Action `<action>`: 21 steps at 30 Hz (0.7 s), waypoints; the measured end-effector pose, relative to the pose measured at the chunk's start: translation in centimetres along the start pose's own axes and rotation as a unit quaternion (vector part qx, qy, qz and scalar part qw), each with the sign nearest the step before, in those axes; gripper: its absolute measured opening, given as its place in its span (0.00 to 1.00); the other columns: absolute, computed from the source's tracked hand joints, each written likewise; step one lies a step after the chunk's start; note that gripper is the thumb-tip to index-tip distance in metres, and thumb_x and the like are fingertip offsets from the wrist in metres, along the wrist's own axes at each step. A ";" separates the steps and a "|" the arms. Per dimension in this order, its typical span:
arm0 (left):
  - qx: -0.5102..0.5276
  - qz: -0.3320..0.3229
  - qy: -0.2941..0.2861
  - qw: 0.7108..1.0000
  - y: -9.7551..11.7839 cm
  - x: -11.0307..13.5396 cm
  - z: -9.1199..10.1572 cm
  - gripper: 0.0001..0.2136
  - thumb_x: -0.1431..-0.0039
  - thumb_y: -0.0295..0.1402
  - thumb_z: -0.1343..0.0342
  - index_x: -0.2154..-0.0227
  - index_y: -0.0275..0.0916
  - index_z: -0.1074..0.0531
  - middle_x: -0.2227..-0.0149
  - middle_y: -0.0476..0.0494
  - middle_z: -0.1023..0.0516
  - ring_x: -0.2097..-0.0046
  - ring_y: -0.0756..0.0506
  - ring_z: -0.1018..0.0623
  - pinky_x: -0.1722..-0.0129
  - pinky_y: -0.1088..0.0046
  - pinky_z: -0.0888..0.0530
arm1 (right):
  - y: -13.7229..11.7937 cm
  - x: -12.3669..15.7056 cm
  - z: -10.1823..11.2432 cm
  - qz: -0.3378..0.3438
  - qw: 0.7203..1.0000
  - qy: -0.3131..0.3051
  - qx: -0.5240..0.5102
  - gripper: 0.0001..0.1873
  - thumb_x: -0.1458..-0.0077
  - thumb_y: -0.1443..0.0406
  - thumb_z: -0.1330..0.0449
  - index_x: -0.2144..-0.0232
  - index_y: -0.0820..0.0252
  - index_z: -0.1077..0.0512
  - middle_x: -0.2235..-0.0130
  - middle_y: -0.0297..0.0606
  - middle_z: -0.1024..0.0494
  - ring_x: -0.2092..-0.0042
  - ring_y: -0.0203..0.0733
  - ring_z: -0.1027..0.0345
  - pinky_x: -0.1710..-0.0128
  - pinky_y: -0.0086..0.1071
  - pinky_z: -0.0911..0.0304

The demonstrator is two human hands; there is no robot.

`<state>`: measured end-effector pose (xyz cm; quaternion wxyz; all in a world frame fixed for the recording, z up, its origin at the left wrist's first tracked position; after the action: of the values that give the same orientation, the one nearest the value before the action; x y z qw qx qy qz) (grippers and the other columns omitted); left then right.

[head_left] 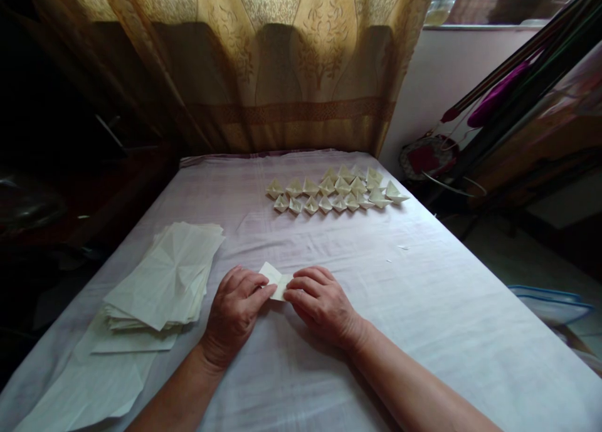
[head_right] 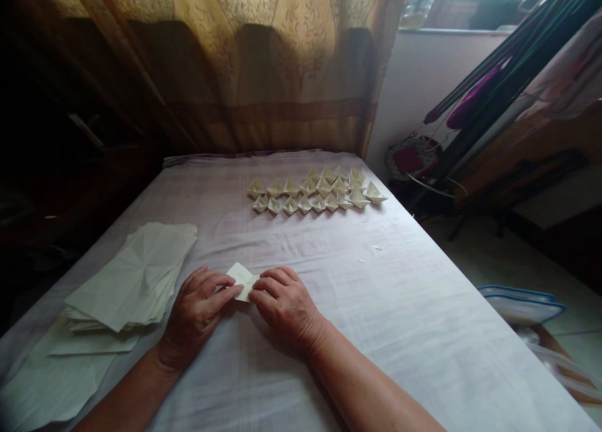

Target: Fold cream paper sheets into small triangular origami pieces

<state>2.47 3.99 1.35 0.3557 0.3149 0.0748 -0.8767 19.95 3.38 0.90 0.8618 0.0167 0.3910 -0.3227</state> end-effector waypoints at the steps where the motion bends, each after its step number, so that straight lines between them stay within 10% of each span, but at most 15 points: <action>1: 0.002 0.008 -0.009 1.000 -0.1 0.1 -0.2 0.13 0.35 0.24 0.51 0.59 0.43 0.22 0.62 0.45 0.21 0.57 0.43 0.25 0.45 0.53 0.32 | 0.0 0.1 -0.1 0.000 1.000 -0.010 0.005 0.08 0.36 0.69 0.46 0.63 0.57 0.27 0.63 0.35 0.20 0.58 0.41 0.30 0.56 0.37 0.37; 21: 0.015 0.027 -0.085 0.996 1.4 3.1 -0.7 0.15 0.38 0.22 0.50 0.53 0.41 0.25 0.53 0.45 0.19 0.48 0.42 0.24 0.39 0.54 0.36 | -0.7 1.6 -0.4 -0.011 0.991 -0.130 0.016 0.08 0.36 0.70 0.47 0.63 0.60 0.27 0.62 0.40 0.20 0.60 0.41 0.29 0.60 0.35 0.35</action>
<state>2.07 1.46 -0.95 0.3798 0.2462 0.0227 -0.8914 20.05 2.07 -0.27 0.9013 -0.0160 0.2701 -0.3383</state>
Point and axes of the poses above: each hand's wrist, its own x-axis away from the middle knuckle, its own z-axis out of the back of the hand, y = z × x, the point moved 4 cm from there along -x, towards the middle knuckle
